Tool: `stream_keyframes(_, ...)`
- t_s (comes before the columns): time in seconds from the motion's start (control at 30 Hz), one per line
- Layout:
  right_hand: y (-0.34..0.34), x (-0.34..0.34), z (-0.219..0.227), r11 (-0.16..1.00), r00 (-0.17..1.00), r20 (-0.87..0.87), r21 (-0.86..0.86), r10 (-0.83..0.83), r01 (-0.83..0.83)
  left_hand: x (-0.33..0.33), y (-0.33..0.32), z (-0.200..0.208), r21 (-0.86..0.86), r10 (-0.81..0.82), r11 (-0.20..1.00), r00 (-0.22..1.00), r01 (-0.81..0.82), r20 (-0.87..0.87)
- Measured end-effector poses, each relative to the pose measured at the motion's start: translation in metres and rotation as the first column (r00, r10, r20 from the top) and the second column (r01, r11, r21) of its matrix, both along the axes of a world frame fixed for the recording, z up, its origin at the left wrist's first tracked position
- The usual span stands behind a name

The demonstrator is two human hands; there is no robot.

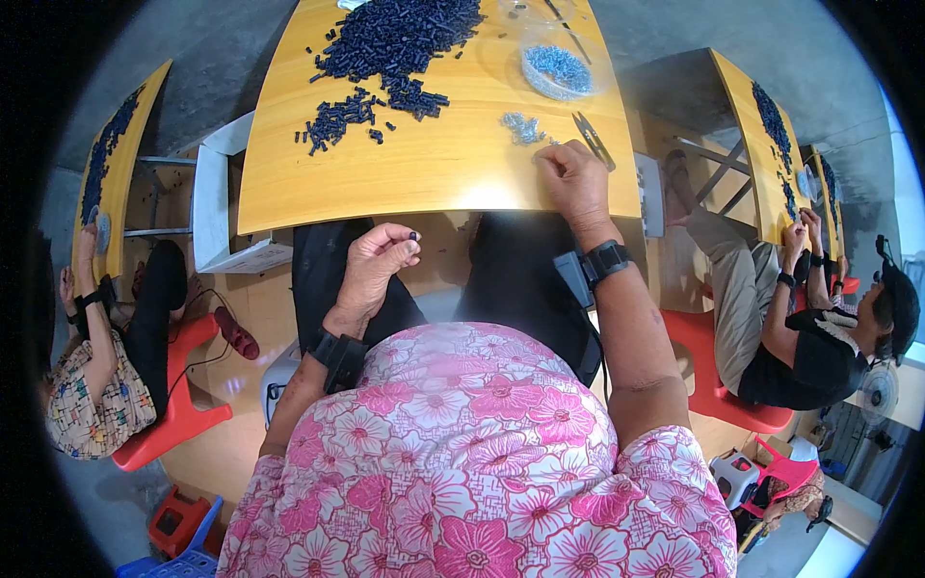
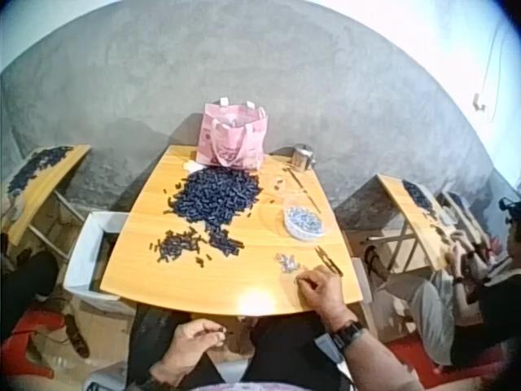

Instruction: Assembling small black plastic parts into blue plastic frames at a workstation.

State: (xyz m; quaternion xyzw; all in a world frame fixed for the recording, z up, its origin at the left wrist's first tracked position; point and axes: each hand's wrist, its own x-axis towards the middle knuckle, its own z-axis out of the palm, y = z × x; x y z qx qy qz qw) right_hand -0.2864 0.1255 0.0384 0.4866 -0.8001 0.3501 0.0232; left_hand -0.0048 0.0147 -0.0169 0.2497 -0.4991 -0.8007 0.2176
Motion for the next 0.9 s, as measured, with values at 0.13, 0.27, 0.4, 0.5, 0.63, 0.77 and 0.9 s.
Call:
stream_keyframes(0.13,-0.001,-0.001,-0.003,1.000,1.000,-0.025,0.010,0.001,-0.001,0.000,0.000,0.002,0.000,-0.007,1.000,1.000,0.007,-0.001)
stream_keyframes(0.27,-0.002,0.004,-0.004,0.999,0.997,-0.082,0.046,-0.007,0.011,0.000,0.000,0.002,0.001,-0.003,1.000,1.000,0.003,-0.009)
stream_keyframes(0.4,-0.003,0.006,-0.009,1.000,0.996,-0.086,-0.001,-0.025,0.025,0.000,0.000,0.002,0.015,-0.001,1.000,1.000,0.001,-0.010)
stream_keyframes(0.5,-0.001,0.006,-0.003,0.998,0.999,0.026,-0.054,-0.036,0.037,-0.001,0.001,0.003,0.015,0.002,1.000,1.000,-0.002,-0.015)
stream_keyframes(0.63,0.005,0.005,0.002,1.000,0.993,0.121,-0.001,-0.014,0.014,0.001,0.000,0.003,0.010,-0.002,1.000,1.000,0.002,-0.018)
stream_keyframes(0.77,0.006,0.007,-0.002,1.000,0.988,0.155,-0.019,-0.007,0.011,0.000,0.000,0.003,0.009,-0.008,1.000,1.000,0.008,-0.012)
stream_keyframes(0.9,0.003,0.009,-0.002,0.999,0.994,0.107,-0.015,-0.026,0.028,0.000,0.000,0.003,0.008,-0.002,1.000,1.000,0.002,-0.013)
